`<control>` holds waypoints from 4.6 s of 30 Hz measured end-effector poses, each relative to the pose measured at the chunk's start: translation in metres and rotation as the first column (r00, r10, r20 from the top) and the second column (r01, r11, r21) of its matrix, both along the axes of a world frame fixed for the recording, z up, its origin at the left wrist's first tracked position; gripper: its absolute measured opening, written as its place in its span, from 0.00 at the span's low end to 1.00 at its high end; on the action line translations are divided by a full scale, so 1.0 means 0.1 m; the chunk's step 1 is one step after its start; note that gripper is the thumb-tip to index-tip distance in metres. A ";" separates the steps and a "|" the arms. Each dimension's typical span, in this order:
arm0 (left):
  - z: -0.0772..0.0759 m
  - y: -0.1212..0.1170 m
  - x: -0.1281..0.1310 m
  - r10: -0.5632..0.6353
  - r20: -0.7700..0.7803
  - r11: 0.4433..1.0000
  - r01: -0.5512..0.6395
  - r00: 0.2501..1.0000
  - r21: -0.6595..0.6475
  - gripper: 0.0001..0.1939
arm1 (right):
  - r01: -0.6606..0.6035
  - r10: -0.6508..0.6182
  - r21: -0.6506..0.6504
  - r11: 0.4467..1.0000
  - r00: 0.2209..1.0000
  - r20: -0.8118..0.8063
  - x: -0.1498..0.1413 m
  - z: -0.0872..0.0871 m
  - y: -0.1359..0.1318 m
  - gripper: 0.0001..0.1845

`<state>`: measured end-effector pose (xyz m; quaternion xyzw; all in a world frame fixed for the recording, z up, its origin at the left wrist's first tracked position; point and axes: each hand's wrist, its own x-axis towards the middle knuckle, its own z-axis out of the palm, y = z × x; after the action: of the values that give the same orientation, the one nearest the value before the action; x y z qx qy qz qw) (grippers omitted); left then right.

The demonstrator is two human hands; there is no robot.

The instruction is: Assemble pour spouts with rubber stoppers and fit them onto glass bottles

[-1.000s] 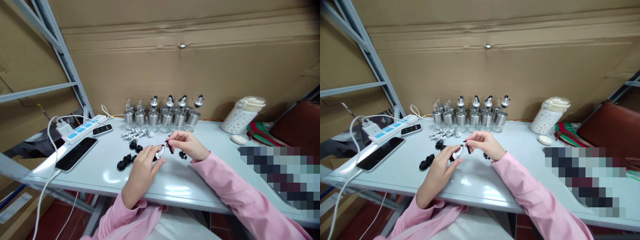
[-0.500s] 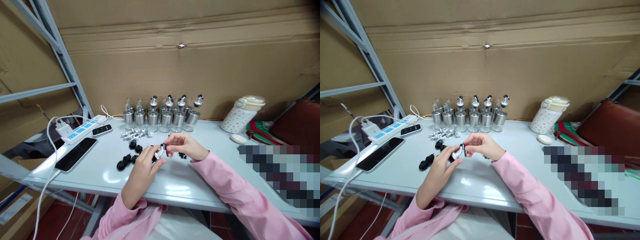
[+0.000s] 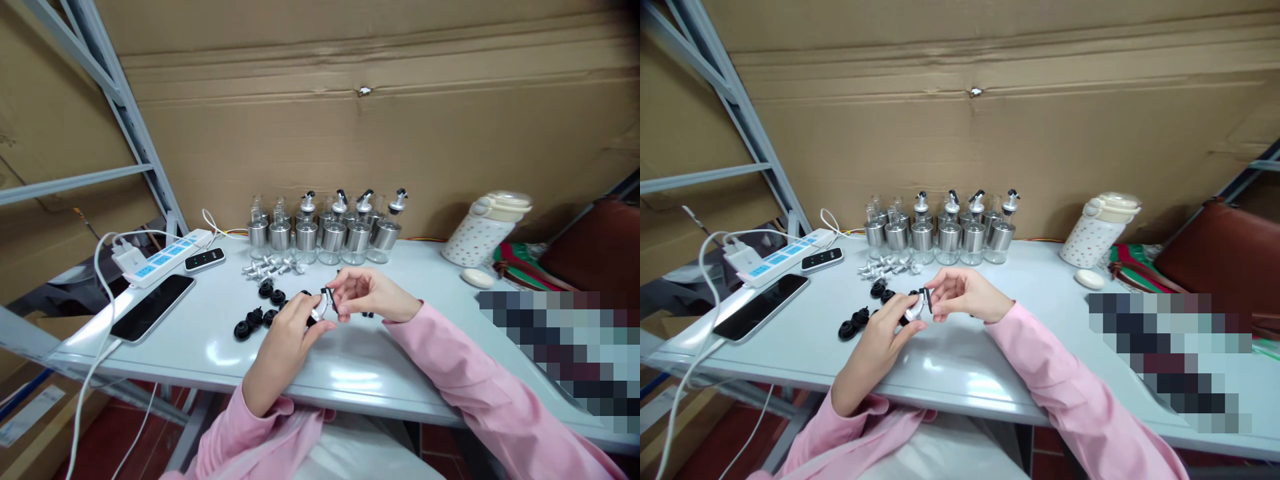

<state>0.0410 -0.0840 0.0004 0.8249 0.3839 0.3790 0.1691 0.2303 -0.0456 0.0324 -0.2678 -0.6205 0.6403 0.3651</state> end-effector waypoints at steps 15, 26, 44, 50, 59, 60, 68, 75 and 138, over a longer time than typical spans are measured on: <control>0.03 0.01 0.01 0.053 -0.128 0.998 -0.050 0.990 0.029 0.13 | 0.083 -0.079 -0.038 0.996 0.994 0.081 -0.04 -0.01 -0.01 0.15; 0.07 -0.05 0.01 0.053 -0.074 0.998 -0.056 0.996 -0.034 0.11 | 0.081 -0.080 -0.017 0.997 0.996 0.034 -0.04 0.01 -0.04 0.12; 0.08 -0.05 0.01 0.089 -0.033 0.995 -0.090 0.996 -0.032 0.12 | 0.118 -0.118 0.012 0.993 0.992 0.039 -0.04 0.03 -0.04 0.12; 0.09 -0.06 0.02 0.045 -0.047 0.998 -0.047 0.998 -0.033 0.10 | 0.093 -0.093 -0.009 0.996 0.996 0.019 -0.02 0.01 -0.02 0.11; 0.07 -0.05 0.01 0.013 -0.098 1.000 -0.015 0.995 -0.022 0.11 | 0.069 -0.069 0.003 0.998 0.998 -0.005 -0.01 -0.02 0.00 0.11; 0.07 -0.05 0.01 0.019 -0.101 1.000 -0.020 0.995 -0.014 0.11 | 0.074 -0.073 0.011 0.997 0.997 -0.006 -0.01 -0.02 0.00 0.11; 0.05 -0.05 0.01 0.006 -0.097 1.000 -0.008 0.995 -0.025 0.13 | 0.053 -0.053 0.002 0.999 0.998 0.040 -0.01 0.02 -0.01 0.13; 0.04 -0.05 0.00 -0.019 -0.135 0.999 0.015 0.991 -0.037 0.15 | 0.024 -0.024 -0.017 1.000 0.999 0.042 -0.01 0.04 -0.02 0.13; 0.06 -0.10 -0.02 -0.167 -0.047 0.983 0.169 0.985 0.067 0.06 | -0.214 0.206 0.061 0.975 0.971 0.120 0.06 -0.02 -0.03 0.18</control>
<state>0.0387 -0.0938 0.0061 0.8674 0.3026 0.3598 0.1631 0.2360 -0.0483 0.0308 -0.2227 -0.6881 0.6360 0.2691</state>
